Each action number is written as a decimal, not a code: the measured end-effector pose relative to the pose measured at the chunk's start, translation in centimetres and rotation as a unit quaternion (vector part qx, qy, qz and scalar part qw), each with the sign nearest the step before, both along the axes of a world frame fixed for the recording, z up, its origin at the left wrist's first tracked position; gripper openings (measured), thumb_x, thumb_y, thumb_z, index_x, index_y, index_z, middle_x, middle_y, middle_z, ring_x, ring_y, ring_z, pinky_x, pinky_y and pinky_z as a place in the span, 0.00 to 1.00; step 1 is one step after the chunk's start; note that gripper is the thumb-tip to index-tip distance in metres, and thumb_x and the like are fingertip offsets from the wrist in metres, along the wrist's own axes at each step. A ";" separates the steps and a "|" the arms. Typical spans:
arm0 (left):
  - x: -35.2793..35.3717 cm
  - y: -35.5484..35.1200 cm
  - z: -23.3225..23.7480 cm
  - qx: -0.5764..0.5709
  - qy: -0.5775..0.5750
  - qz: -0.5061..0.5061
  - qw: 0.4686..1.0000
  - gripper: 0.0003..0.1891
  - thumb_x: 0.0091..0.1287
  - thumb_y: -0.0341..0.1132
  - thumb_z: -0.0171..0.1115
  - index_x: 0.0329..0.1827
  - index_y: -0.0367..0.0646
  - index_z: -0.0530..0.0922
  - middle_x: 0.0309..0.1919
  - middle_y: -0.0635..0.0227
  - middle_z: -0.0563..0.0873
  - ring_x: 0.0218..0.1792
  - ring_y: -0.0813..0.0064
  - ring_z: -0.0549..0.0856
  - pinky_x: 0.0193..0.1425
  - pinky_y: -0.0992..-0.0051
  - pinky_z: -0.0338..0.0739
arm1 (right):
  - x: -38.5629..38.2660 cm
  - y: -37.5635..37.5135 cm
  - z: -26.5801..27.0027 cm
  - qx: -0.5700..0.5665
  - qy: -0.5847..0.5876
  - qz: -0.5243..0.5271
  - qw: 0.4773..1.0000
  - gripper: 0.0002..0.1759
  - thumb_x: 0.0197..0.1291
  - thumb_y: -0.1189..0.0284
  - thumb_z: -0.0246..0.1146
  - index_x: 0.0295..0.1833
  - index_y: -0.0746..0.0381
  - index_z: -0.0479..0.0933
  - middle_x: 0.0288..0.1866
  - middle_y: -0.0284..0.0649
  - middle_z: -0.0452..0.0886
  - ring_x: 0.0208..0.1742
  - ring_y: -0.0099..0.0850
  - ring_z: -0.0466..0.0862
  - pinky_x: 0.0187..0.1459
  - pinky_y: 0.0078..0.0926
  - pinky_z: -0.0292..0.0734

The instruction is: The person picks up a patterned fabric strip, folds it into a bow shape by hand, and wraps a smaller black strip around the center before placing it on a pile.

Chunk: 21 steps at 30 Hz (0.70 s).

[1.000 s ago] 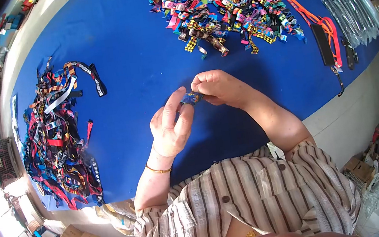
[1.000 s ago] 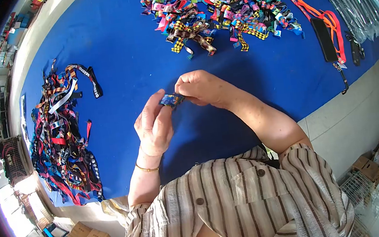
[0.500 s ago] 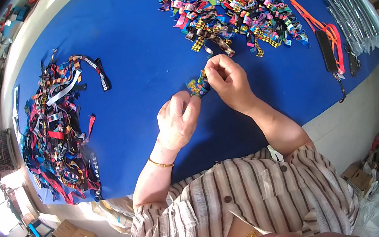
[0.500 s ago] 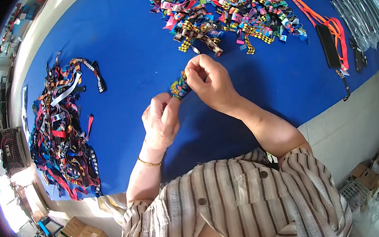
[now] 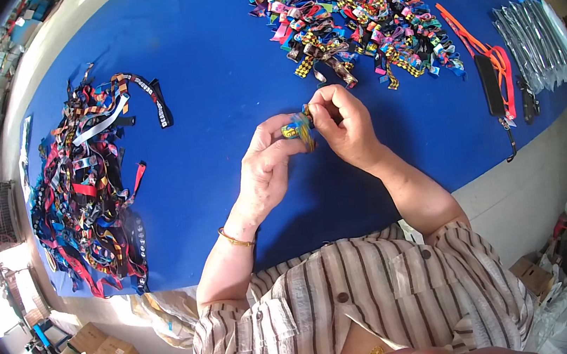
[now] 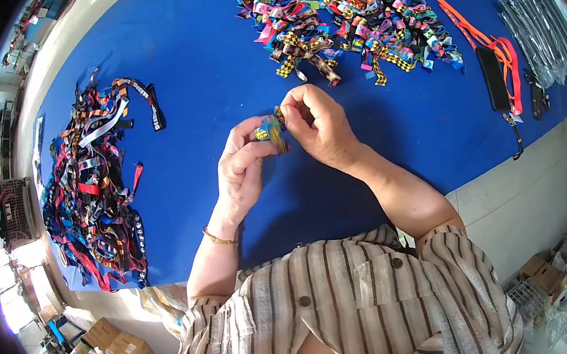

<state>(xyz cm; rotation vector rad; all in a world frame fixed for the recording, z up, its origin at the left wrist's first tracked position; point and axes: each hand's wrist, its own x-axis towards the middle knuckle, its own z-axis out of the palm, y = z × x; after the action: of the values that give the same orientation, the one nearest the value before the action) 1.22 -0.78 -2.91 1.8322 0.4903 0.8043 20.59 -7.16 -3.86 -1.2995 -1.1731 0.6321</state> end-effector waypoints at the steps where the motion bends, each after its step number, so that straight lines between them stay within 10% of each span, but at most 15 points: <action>1: 0.0 0.0 0.3 0.003 0.002 0.001 1.000 0.16 0.74 0.15 0.51 0.45 0.39 0.88 0.64 0.57 0.82 0.51 0.68 0.88 0.56 0.69 0.84 | -0.1 0.0 0.2 -0.009 0.005 -0.007 1.000 0.02 0.74 0.80 0.64 0.47 0.64 0.76 0.37 0.32 0.82 0.34 0.16 0.81 0.33 0.18 0.77; 8: -0.4 1.6 0.1 0.280 0.026 0.035 0.959 0.15 0.70 0.15 0.52 0.44 0.40 0.87 0.66 0.51 0.82 0.59 0.63 0.85 0.64 0.66 0.80 | -0.8 -0.1 0.2 0.016 0.003 -0.021 1.000 0.02 0.74 0.79 0.64 0.47 0.63 0.77 0.35 0.29 0.81 0.32 0.13 0.78 0.31 0.15 0.74; 12: 0.1 0.3 0.2 -0.048 -0.082 0.077 0.992 0.18 0.75 0.22 0.59 0.66 0.38 0.73 0.67 0.52 0.82 0.66 0.67 0.80 0.73 0.64 0.73 | -0.7 -0.4 0.2 -0.021 0.026 -0.006 0.999 0.02 0.75 0.79 0.63 0.48 0.64 0.77 0.35 0.30 0.81 0.32 0.14 0.79 0.32 0.16 0.75; 21: 0.7 0.1 -0.2 -0.239 -0.054 0.049 0.968 0.21 0.70 0.19 0.70 0.63 0.39 0.75 0.54 0.67 0.85 0.56 0.80 0.84 0.59 0.79 0.81 | -1.8 -0.2 0.4 0.031 -0.074 0.043 0.996 0.03 0.73 0.80 0.65 0.47 0.66 0.77 0.40 0.40 0.83 0.34 0.23 0.85 0.34 0.24 0.81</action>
<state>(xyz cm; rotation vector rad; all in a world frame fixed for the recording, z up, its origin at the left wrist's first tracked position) 1.94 -0.67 -3.09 1.3200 0.6453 0.7685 18.83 -7.40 -3.48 -1.2651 -1.3659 0.5642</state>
